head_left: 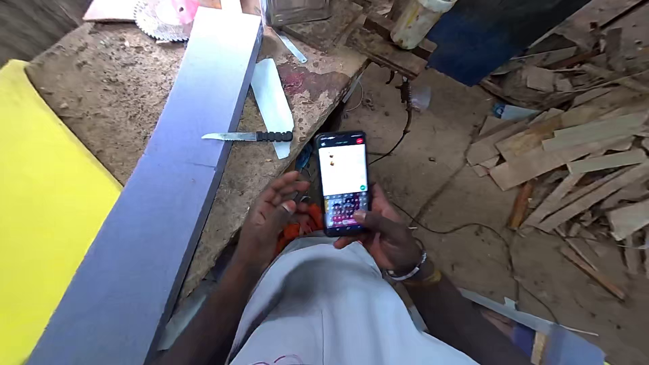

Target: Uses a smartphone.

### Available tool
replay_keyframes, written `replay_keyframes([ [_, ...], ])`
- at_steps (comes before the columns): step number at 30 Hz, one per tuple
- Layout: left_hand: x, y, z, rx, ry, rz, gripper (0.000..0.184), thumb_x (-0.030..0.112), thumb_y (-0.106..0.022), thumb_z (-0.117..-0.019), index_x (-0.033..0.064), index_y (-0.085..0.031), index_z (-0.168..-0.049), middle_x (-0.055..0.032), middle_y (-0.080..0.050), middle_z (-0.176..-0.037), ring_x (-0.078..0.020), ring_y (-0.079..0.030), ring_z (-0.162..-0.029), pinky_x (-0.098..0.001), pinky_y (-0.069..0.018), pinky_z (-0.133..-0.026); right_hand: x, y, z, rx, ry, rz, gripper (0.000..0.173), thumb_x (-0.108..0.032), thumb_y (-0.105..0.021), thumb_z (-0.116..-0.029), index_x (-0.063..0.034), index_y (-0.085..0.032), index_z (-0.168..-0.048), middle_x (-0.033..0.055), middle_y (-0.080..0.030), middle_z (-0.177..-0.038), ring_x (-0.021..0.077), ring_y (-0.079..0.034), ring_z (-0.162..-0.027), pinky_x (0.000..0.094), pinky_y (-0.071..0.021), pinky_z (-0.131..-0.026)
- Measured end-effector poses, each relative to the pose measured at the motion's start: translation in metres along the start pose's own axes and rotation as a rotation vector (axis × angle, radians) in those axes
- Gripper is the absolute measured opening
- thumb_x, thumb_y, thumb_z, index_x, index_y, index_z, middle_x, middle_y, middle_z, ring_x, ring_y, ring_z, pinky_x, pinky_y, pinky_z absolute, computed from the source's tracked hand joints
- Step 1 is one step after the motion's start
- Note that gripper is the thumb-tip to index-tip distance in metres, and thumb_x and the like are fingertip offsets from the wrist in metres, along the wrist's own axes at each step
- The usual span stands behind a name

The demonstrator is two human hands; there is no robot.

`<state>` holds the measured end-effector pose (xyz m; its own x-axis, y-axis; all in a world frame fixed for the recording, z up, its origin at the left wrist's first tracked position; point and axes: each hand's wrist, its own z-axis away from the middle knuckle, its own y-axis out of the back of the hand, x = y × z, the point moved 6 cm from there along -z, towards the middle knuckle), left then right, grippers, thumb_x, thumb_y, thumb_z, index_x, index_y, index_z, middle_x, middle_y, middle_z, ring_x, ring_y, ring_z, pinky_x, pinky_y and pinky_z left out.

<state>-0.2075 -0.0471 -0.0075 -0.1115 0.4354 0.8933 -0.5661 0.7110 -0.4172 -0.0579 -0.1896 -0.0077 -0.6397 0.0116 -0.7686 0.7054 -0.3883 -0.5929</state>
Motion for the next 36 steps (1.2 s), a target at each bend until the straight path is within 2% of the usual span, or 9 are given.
replay_keyframes([
  [4, 0.021, 0.041, 0.006, 0.229, -0.081, 0.073, 0.035, 0.027, -0.051, -0.1056, 0.0217, -0.054, -0.14, -0.0037, -0.066, -0.125, -0.018, -0.07, -0.099, -0.0363, -0.0608, -0.087, -0.028, 0.015, 0.008, 0.104, 0.145, 0.057, 0.052, -0.016, -0.052, -0.1016, -0.0284, -0.034, -0.148, 0.0132, -0.064, -0.125, 0.028, -0.074, -0.09, 0.0432, -0.0646, -0.06],
  [8, 0.024, 0.06, 0.011, 0.3, -0.137, 0.142, 0.032, 0.025, -0.044, -0.1065, 0.0196, -0.056, -0.135, -0.0045, -0.066, -0.122, -0.0171, -0.069, -0.1, -0.0358, -0.0591, -0.088, -0.048, 0.019, 0.009, 0.173, 0.206, 0.086, 0.048, -0.015, -0.048, -0.1028, -0.0262, -0.035, -0.148, 0.0128, -0.063, -0.126, 0.0258, -0.075, -0.087, 0.0416, -0.0636, -0.055],
  [13, 0.012, 0.057, 0.01, 0.291, -0.122, 0.185, 0.029, 0.026, -0.044, -0.107, 0.0187, -0.062, -0.128, -0.0053, -0.068, -0.117, -0.0168, -0.07, -0.096, -0.0362, -0.06, -0.086, -0.039, 0.007, 0.001, 0.145, 0.211, 0.06, 0.048, -0.015, -0.049, -0.1013, -0.0263, -0.036, -0.146, 0.0122, -0.063, -0.125, 0.0226, -0.073, -0.085, 0.0361, -0.0621, -0.054],
  [21, 0.012, 0.065, 0.018, 0.21, -0.155, 0.224, 0.034, 0.035, -0.045, -0.1067, 0.0179, -0.061, -0.131, -0.0068, -0.067, -0.119, -0.0188, -0.068, -0.101, -0.0382, -0.0589, -0.09, -0.005, -0.017, -0.001, 0.041, 0.092, 0.029, 0.056, -0.026, -0.061, -0.0983, -0.029, -0.037, -0.149, 0.0147, -0.065, -0.122, 0.0248, -0.073, -0.083, 0.0356, -0.0614, -0.054],
  [23, 0.012, 0.06, 0.017, 0.167, -0.157, 0.202, 0.035, 0.039, -0.052, -0.1042, 0.0201, -0.062, -0.131, -0.006, -0.067, -0.118, -0.0189, -0.069, -0.1, -0.039, -0.0591, -0.089, -0.001, -0.02, 0.0, 0.024, 0.072, 0.025, 0.057, -0.027, -0.062, -0.0983, -0.0309, -0.037, -0.15, 0.0147, -0.064, -0.123, 0.0248, -0.072, -0.084, 0.0355, -0.0613, -0.056],
  [25, 0.005, 0.044, 0.015, 0.123, -0.141, 0.096, 0.049, 0.049, -0.063, -0.0973, 0.0245, -0.056, -0.14, -0.0056, -0.067, -0.121, -0.0212, -0.069, -0.099, -0.0421, -0.0601, -0.088, 0.003, -0.021, 0.001, 0.017, 0.063, 0.03, 0.058, -0.028, -0.065, -0.0967, -0.0289, -0.038, -0.149, 0.0161, -0.065, -0.121, 0.0256, -0.072, -0.083, 0.0359, -0.0613, -0.055],
  [28, -0.009, 0.011, 0.01, -0.038, -0.132, -0.012, 0.083, 0.059, -0.068, -0.092, 0.0278, -0.032, -0.16, -0.0122, -0.061, -0.137, -0.0313, -0.068, -0.11, -0.0493, -0.0604, -0.091, 0.005, -0.026, 0.001, -0.013, 0.062, 0.055, 0.061, -0.028, -0.067, -0.0963, -0.0265, -0.037, -0.15, 0.0187, -0.064, -0.12, 0.0257, -0.072, -0.08, 0.0347, -0.0606, -0.055],
  [31, -0.017, -0.018, 0.008, -0.197, -0.089, 0.136, 0.087, 0.05, -0.069, -0.0941, 0.0259, -0.023, -0.164, -0.0147, -0.052, -0.149, -0.0315, -0.06, -0.126, -0.0493, -0.0542, -0.102, 0.007, -0.029, 0.001, -0.029, 0.069, 0.076, 0.065, -0.027, -0.068, -0.0955, -0.0264, -0.036, -0.152, 0.0194, -0.064, -0.121, 0.0267, -0.072, -0.083, 0.0351, -0.0611, -0.057],
  [36, -0.013, -0.015, 0.012, -0.271, -0.056, 0.23, 0.085, 0.033, -0.07, -0.0949, 0.0279, -0.021, -0.164, -0.0147, -0.05, -0.15, -0.0297, -0.059, -0.128, -0.0488, -0.0517, -0.105, 0.014, -0.038, 0.001, -0.052, 0.086, 0.048, 0.063, -0.022, -0.066, -0.0969, -0.0267, -0.036, -0.152, 0.0191, -0.063, -0.124, 0.0304, -0.072, -0.091, 0.0409, -0.0636, -0.062],
])
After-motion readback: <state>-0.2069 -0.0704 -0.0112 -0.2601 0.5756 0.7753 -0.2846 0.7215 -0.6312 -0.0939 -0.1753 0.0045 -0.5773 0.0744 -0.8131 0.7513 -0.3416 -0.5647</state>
